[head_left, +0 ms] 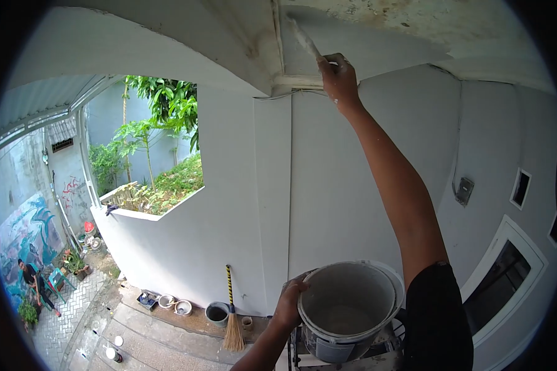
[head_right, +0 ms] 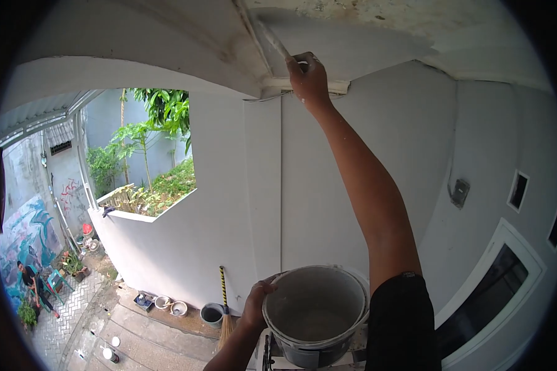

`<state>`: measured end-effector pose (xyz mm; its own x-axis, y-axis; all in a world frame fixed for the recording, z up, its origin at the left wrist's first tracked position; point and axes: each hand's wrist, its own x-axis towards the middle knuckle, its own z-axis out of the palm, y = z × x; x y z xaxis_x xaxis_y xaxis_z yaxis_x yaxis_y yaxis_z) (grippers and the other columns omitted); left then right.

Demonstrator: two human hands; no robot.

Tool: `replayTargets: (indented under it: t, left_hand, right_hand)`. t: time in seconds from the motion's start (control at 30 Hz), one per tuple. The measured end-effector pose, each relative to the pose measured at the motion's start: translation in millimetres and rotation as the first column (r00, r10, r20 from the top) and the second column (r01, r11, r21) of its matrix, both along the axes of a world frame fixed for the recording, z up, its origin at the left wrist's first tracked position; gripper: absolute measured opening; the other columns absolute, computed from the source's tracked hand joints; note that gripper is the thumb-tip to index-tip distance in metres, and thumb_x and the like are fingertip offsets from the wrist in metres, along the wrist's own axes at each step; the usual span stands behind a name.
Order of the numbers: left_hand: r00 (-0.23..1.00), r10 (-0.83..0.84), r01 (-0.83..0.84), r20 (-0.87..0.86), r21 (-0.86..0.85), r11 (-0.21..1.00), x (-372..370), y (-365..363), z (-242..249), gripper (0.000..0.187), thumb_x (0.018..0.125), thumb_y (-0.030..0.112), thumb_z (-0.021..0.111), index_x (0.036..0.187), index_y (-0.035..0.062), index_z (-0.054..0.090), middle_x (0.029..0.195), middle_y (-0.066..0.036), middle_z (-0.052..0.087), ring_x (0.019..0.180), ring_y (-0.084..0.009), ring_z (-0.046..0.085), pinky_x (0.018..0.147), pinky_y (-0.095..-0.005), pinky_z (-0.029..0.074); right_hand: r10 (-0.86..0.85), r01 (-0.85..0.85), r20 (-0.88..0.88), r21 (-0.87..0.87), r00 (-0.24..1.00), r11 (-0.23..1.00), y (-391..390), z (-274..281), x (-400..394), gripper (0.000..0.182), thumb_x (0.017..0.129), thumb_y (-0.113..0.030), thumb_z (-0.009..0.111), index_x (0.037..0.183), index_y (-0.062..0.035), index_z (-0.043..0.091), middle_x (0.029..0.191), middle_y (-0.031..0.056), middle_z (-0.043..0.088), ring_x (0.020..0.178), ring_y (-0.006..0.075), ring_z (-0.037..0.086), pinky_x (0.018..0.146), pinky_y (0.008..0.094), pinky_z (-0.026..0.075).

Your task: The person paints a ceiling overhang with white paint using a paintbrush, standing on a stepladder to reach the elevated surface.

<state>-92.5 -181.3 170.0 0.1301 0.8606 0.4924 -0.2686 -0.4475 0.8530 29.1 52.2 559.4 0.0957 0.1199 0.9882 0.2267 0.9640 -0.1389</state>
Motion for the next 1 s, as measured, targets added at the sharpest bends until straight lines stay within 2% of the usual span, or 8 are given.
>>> replayTargets:
  t: [0.07,0.23,0.33,0.4,0.53,0.7,0.83,1.0]
  left_hand:
    - [0.929,-0.252,0.312,0.271,-0.207,0.927,4,-1,5,0.043,0.09,0.013,0.04,0.12,-0.0144,0.054,0.119,-0.028,0.062,0.111,-0.0293,0.061,0.098,-0.0347,0.045]
    - [0.998,-0.036,0.031,-0.042,-0.107,0.994,12,21,-54,0.05,0.089,0.017,0.039,0.128,-0.0124,0.053,0.123,-0.029,0.061,0.113,-0.0324,0.06,0.101,-0.0358,0.044]
    - [0.902,-0.276,0.376,0.331,-0.291,0.88,12,1,-25,0.048,0.089,0.018,0.041,0.125,-0.0106,0.056,0.126,-0.031,0.06,0.115,-0.0364,0.06,0.102,-0.0368,0.043]
    - [0.954,-0.248,0.278,0.168,-0.19,0.942,22,13,-50,0.047,0.089,0.018,0.041,0.124,-0.0095,0.056,0.127,-0.03,0.06,0.115,-0.0384,0.059,0.103,-0.0373,0.042]
    - [0.958,-0.261,0.281,0.123,-0.198,0.939,34,18,-49,0.044,0.089,0.015,0.042,0.122,-0.0107,0.057,0.127,-0.028,0.06,0.115,-0.0385,0.059,0.102,-0.0383,0.042]
    - [0.983,-0.18,0.181,0.019,-0.091,0.979,40,25,-76,0.042,0.089,0.013,0.044,0.119,-0.0119,0.059,0.126,-0.028,0.061,0.114,-0.0358,0.06,0.102,-0.038,0.042]
    - [0.958,-0.241,0.268,0.157,-0.18,0.947,40,13,-51,0.042,0.089,0.014,0.044,0.119,-0.0122,0.059,0.127,-0.028,0.061,0.112,-0.0349,0.061,0.101,-0.0377,0.043]
    - [0.972,-0.235,0.234,-0.018,-0.047,0.971,44,0,-29,0.039,0.09,0.012,0.043,0.116,-0.0135,0.058,0.127,-0.028,0.061,0.113,-0.0365,0.061,0.102,-0.0382,0.043]
  right_hand:
    - [-0.047,0.044,0.057,0.054,0.997,0.998,0,13,2,0.028,0.094,-0.024,0.064,0.093,0.0038,0.063,0.066,0.01,0.063,0.057,0.0171,0.059,0.057,0.0319,0.046]
    - [-0.065,0.075,-0.237,0.031,0.969,0.997,-10,0,73,0.032,0.097,-0.027,0.064,0.097,0.0043,0.06,0.068,0.0026,0.058,0.053,0.0073,0.048,0.048,0.0275,0.041]
    - [0.046,-0.096,-0.378,-0.116,0.925,0.989,-34,-31,114,0.03,0.098,-0.029,0.061,0.102,0.001,0.058,0.069,0.0015,0.055,0.053,0.0044,0.046,0.044,0.0242,0.036]
    - [0.026,-0.096,-0.31,-0.215,0.95,0.972,-38,-43,118,0.029,0.098,-0.028,0.062,0.099,0.0013,0.059,0.07,0.0024,0.057,0.053,0.0064,0.048,0.046,0.0253,0.038]
    - [-0.229,0.23,0.105,0.003,0.968,0.973,-39,-14,61,0.03,0.095,-0.025,0.064,0.091,0.0047,0.06,0.068,0.0064,0.06,0.055,0.0104,0.052,0.051,0.0301,0.041]
    - [-0.193,0.197,-0.051,0.088,0.98,0.976,-52,24,108,0.03,0.095,-0.026,0.065,0.091,0.0035,0.062,0.063,0.004,0.057,0.05,0.0094,0.05,0.05,0.0285,0.041]
    - [-0.048,-0.026,-0.451,-0.158,0.891,0.987,-60,-9,190,0.029,0.097,-0.027,0.062,0.103,0.0003,0.056,0.073,0.0021,0.055,0.053,0.0075,0.047,0.043,0.0259,0.039]
    - [-0.068,0.006,-0.17,-0.339,0.983,0.941,-65,-51,114,0.03,0.095,-0.029,0.065,0.101,-0.0011,0.054,0.074,0.0026,0.054,0.054,0.0076,0.048,0.045,0.0261,0.041]
